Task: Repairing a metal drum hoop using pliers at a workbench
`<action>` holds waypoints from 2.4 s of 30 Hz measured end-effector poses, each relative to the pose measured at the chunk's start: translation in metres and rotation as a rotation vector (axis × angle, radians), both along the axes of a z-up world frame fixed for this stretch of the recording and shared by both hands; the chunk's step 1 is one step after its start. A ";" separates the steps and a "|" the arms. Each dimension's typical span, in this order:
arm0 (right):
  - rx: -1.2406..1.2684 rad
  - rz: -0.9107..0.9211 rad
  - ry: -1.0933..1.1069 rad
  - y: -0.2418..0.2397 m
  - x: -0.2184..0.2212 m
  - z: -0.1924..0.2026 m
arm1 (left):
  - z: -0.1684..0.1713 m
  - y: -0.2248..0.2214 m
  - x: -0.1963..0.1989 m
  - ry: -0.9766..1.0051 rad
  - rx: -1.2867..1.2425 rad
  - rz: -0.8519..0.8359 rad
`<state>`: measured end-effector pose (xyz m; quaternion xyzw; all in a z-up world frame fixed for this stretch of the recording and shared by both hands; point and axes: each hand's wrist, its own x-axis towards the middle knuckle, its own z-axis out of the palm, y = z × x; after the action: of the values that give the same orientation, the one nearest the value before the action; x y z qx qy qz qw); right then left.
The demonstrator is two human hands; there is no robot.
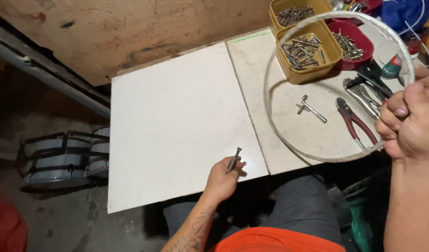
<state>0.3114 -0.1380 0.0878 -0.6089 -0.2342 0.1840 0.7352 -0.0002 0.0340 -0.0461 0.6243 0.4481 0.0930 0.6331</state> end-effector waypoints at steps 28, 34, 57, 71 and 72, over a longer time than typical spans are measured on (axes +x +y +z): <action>-0.098 -0.070 0.581 -0.032 0.022 -0.149 | -0.033 -0.011 0.019 -0.027 -0.022 0.189; -0.092 0.031 0.713 -0.054 -0.003 -0.180 | -0.043 -0.027 -0.008 0.039 0.065 0.088; 0.240 -0.065 0.609 -0.029 0.042 -0.079 | 0.001 -0.026 0.103 -0.298 -0.106 0.283; 0.304 -0.026 0.167 -0.073 0.045 0.024 | 0.016 -0.023 0.151 -0.156 0.271 -0.344; 0.308 -0.022 0.139 -0.076 0.044 0.024 | 0.021 -0.025 0.154 -0.121 0.264 -0.396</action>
<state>0.3559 -0.2142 0.1121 -0.4776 -0.2016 0.1793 0.8361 0.1539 0.0091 -0.0251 0.7705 0.2623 0.0623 0.5776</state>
